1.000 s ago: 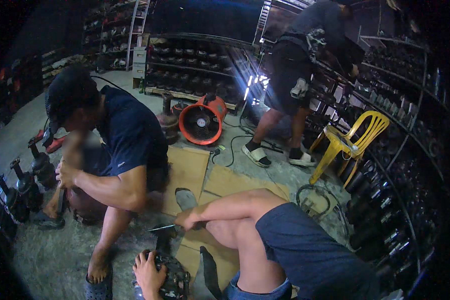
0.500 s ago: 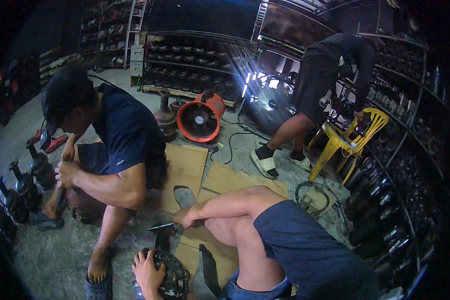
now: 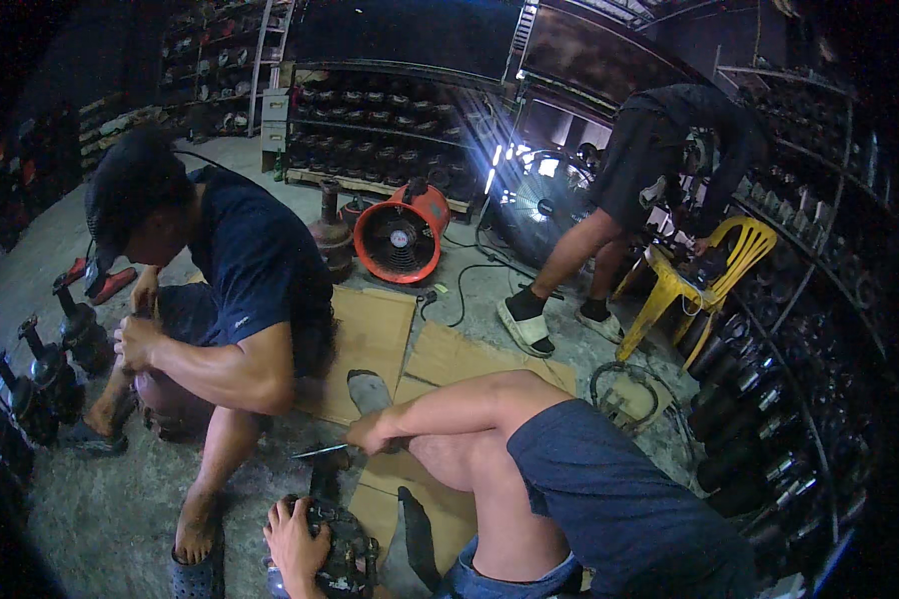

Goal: The worker is disassembling and cleaning air spring components for vehicle suspension maintenance.

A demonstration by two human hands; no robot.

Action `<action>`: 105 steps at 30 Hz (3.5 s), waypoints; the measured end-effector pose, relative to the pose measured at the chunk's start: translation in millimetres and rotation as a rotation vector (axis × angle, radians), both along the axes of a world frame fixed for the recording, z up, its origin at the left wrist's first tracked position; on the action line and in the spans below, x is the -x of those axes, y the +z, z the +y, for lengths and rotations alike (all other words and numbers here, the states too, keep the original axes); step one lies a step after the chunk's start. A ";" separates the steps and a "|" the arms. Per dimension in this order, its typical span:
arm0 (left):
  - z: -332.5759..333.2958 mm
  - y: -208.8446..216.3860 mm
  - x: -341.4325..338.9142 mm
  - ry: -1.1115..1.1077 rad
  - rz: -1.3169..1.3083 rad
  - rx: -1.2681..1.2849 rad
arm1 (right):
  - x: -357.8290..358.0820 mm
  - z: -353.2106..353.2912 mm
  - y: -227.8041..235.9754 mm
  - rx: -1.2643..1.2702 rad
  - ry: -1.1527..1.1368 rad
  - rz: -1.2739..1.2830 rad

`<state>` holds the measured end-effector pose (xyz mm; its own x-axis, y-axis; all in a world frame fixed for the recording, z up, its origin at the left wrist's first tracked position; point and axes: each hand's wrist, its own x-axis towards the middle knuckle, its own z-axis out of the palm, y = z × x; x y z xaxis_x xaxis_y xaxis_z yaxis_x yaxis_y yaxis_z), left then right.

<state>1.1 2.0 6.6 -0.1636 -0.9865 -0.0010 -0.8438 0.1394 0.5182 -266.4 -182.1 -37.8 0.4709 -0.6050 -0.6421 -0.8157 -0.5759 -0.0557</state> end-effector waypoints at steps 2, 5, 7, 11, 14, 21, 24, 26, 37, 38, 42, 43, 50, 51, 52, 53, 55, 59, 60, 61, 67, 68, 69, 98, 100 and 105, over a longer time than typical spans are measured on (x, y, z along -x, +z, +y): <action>-0.8 1.1 -0.4 -0.022 0.019 0.000 | -0.7 1.3 4.9 0.023 0.027 -0.022; -0.9 0.1 0.0 -0.017 0.002 0.000 | -1.3 5.3 14.2 0.021 0.020 -0.032; -0.6 -2.5 -0.2 -0.010 -0.014 -0.006 | -1.3 7.9 17.9 0.018 -0.006 -0.054; -0.7 -8.2 -1.0 -0.010 -0.034 0.000 | -2.4 8.4 15.4 0.011 -0.012 -0.047; -0.7 -10.0 -2.1 -0.025 -0.006 0.004 | -3.2 4.6 9.4 -0.029 0.001 -0.028; -0.4 -10.4 -2.0 -0.029 0.000 0.013 | 5.8 1.1 1.5 -0.004 0.045 -0.143; -0.2 -9.8 -1.7 -0.020 -0.010 0.014 | 7.3 0.9 -0.7 -0.004 0.057 -0.090; 0.6 -8.5 -1.7 -0.012 -0.018 0.017 | 6.1 0.3 -2.4 -0.006 0.045 -0.107; 2.5 -4.1 -3.7 -0.010 -0.032 -0.003 | 4.3 4.4 3.6 0.006 0.092 -0.092; 2.8 -4.2 -4.1 -0.027 -0.046 0.016 | 3.9 5.5 4.6 0.016 0.044 -0.092; 3.1 -5.4 -5.7 -0.050 -0.046 0.037 | 2.7 7.4 8.4 0.030 0.024 -0.020; 3.2 -5.7 -7.2 -0.063 -0.011 0.057 | 2.2 7.8 8.9 0.033 0.035 0.050; 2.8 -9.4 -5.0 -0.045 -0.064 -0.025 | 13.8 3.6 4.7 0.011 -0.014 -0.002; 3.4 -10.3 -6.0 -0.058 -0.061 -0.012 | 20.4 2.3 4.3 -0.033 -0.041 -0.105; 2.3 -11.1 -5.2 -0.069 -0.056 -0.028 | 22.1 -0.5 0.7 -0.003 -0.061 -0.013; 3.4 -11.9 -5.3 -0.066 -0.021 -0.025 | 21.9 -4.6 -2.6 -0.013 0.028 -0.024; 5.1 -13.1 -4.8 -0.070 -0.011 -0.025 | 25.0 -9.0 -7.1 -0.078 -0.043 -0.073; 6.1 -13.6 -2.5 -0.032 0.002 0.024 | 26.6 -12.6 -5.5 -0.073 0.076 -0.065; 5.7 -12.4 -2.0 -0.046 0.028 0.020 | 26.9 -11.7 -2.0 -0.038 0.050 -0.074; 5.2 -13.4 -2.1 -0.027 0.013 0.015 | 26.0 -10.7 -0.9 0.009 0.021 -0.044; 5.3 -15.6 -1.2 -0.037 0.038 -0.001 | 21.1 -4.0 5.3 -0.033 -0.046 -0.004; 5.2 -16.3 -1.0 -0.036 0.034 -0.003 | 20.9 -4.0 4.7 -0.050 -0.039 -0.014; 5.0 -17.1 -0.6 -0.040 0.043 0.011 | 20.9 -4.4 4.1 -0.024 -0.010 0.008; 4.3 -24.1 0.4 -0.027 0.026 0.067 | 30.7 -12.3 -5.8 0.036 0.095 -0.056; 4.0 -23.2 0.2 -0.027 0.026 0.062 | 33.2 -13.5 -8.0 0.032 0.075 -0.036; 3.5 -20.1 0.7 -0.025 -0.002 0.033 | 35.0 -13.4 -8.2 -0.011 0.052 -0.106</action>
